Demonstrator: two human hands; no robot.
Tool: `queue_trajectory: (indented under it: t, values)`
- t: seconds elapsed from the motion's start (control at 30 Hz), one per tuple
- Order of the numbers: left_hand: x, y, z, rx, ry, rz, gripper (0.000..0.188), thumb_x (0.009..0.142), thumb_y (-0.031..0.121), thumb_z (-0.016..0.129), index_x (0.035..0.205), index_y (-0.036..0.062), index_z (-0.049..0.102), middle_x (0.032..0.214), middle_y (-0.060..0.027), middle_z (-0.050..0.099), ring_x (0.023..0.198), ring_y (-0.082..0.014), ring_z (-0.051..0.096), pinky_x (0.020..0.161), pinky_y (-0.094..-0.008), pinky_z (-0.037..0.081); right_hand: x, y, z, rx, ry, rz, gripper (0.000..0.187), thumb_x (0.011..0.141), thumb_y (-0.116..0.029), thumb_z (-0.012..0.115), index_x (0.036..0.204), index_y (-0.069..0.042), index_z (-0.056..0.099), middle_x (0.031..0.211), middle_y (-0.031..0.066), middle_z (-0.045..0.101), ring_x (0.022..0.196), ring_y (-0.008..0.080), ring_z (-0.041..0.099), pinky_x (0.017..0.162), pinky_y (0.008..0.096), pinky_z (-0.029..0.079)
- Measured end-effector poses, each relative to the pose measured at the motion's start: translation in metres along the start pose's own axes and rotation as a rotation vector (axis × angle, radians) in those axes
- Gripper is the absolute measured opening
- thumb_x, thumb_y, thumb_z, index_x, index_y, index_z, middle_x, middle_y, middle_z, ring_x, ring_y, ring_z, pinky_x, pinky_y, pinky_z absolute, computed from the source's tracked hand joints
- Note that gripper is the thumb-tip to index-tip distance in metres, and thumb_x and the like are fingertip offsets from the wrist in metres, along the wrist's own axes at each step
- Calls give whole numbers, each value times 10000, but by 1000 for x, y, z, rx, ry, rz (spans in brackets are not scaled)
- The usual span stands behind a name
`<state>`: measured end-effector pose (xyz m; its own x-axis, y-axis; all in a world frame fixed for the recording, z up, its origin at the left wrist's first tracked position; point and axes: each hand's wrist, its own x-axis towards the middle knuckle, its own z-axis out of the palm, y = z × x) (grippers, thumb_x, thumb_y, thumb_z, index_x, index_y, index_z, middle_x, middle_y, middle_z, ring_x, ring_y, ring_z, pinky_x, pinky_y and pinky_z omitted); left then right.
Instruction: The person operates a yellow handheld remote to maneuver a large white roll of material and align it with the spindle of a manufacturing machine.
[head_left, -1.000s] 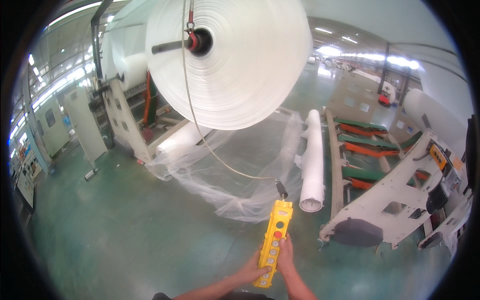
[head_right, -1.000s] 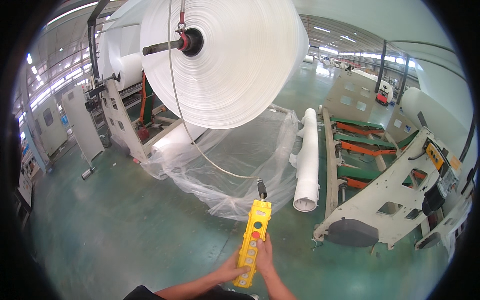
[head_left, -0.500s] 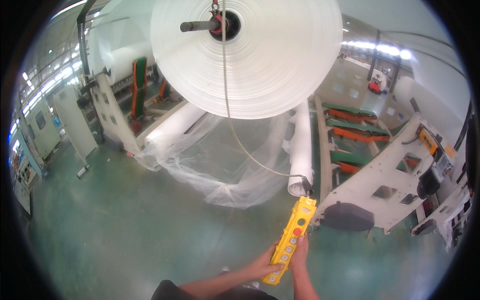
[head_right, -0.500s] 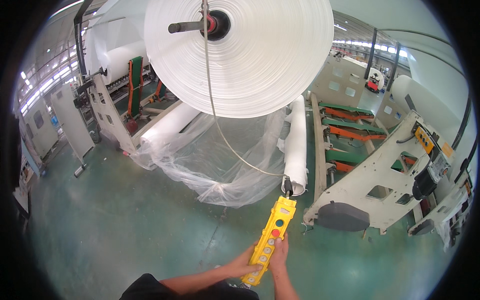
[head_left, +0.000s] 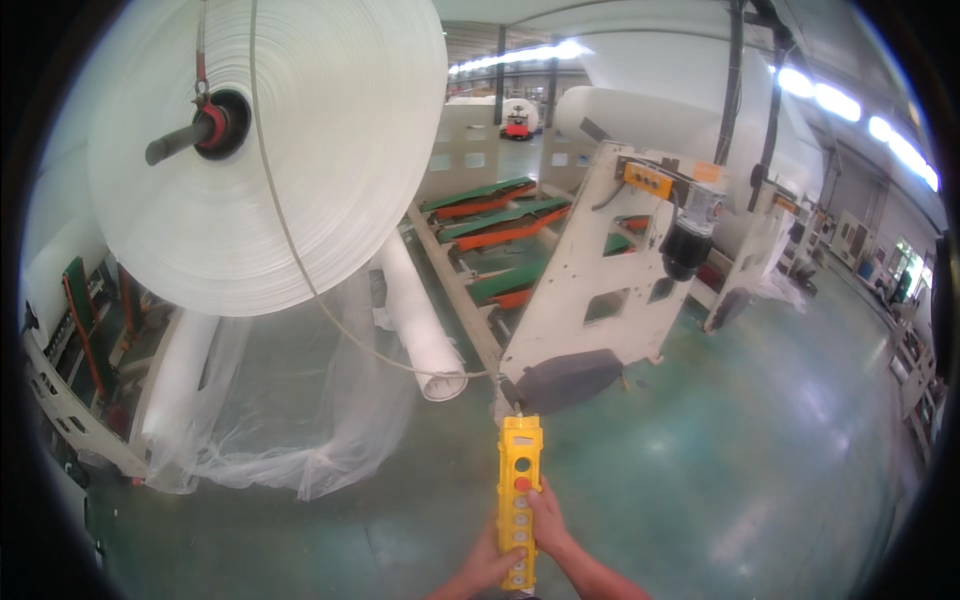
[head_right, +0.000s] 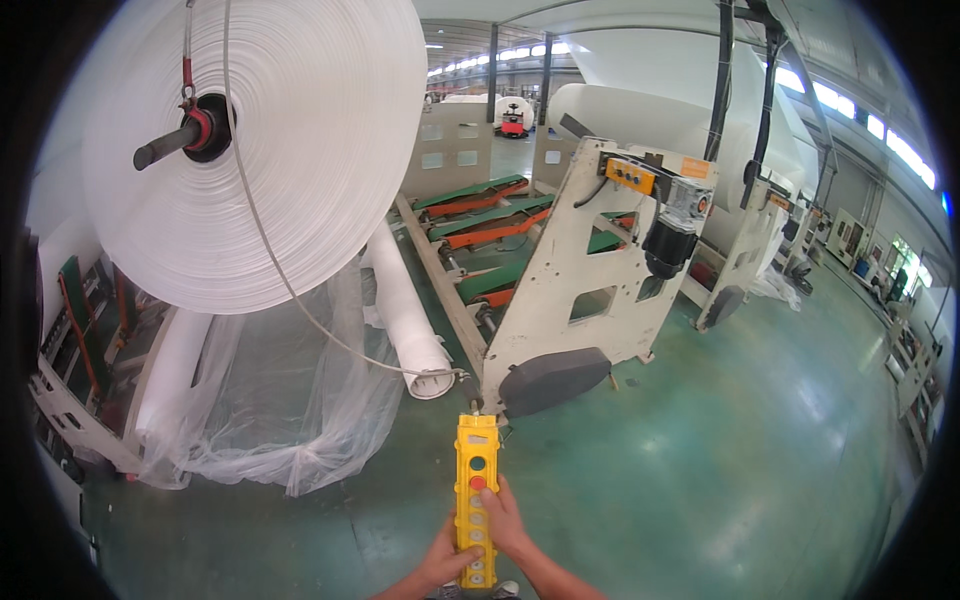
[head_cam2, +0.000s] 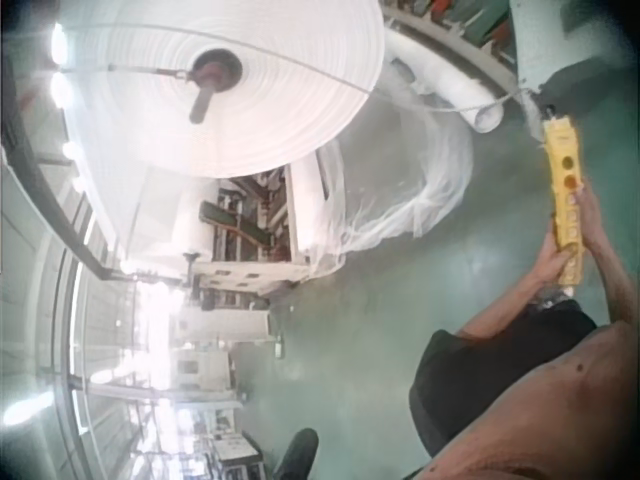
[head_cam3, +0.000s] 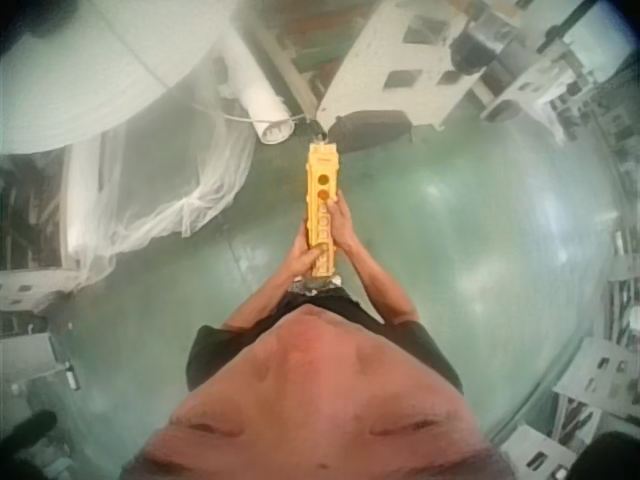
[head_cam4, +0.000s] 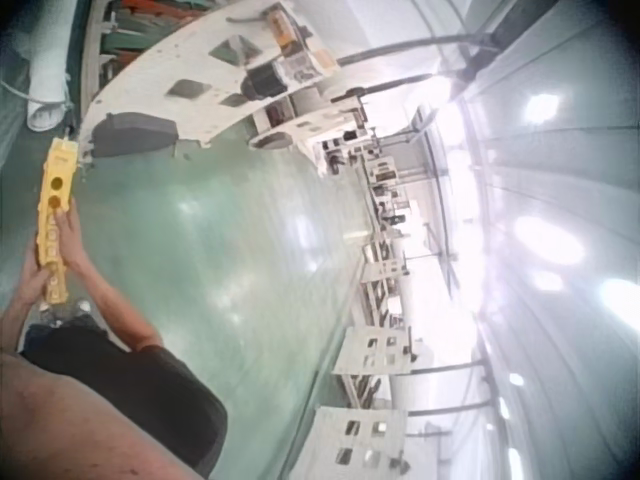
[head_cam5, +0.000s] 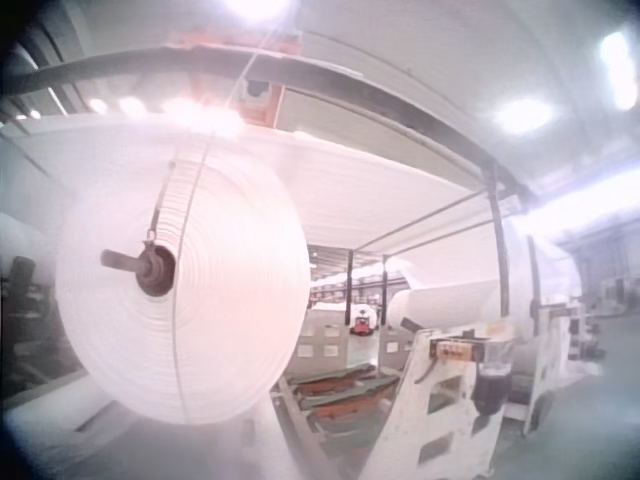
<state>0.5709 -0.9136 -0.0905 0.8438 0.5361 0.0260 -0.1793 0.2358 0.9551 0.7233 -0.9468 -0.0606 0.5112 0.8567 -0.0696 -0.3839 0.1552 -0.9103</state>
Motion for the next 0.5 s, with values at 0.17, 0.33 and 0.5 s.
queue_trajectory:
  t: [0.17, 0.33, 0.5]
  values:
    - [5, -24, -20, 31, -77, -8, 782, 925, 33, 668, 1552, 13, 200, 1372, -123, 521, 1259, -213, 549, 1050, -390, 470, 1, 28, -8, -45, 67, -40, 442, 1032, -265, 491, 1404, -35, 426, 1186, 103, 618, 1014, 194, 643, 886, 355, 549]
    - [11, -88, -25, -186, -32, 107, 836, 920, 181, 729, 1571, 20, 228, 1494, -127, 429, 1381, -232, 450, 1103, -416, 437, 7, 32, -14, -61, -7, -83, 495, 1030, -311, 521, 1419, -23, 419, 1185, 103, 625, 1023, 198, 644, 882, 344, 545]
    - [9, -75, 24, -172, 13, 181, 840, 915, 106, 704, 1583, 35, 200, 1502, -111, 420, 1371, -237, 465, 1112, -419, 432, 3, 37, -51, 33, -18, -28, 397, 1048, -266, 522, 1377, -49, 475, 1104, 82, 646, 921, 178, 658, 773, 323, 567]
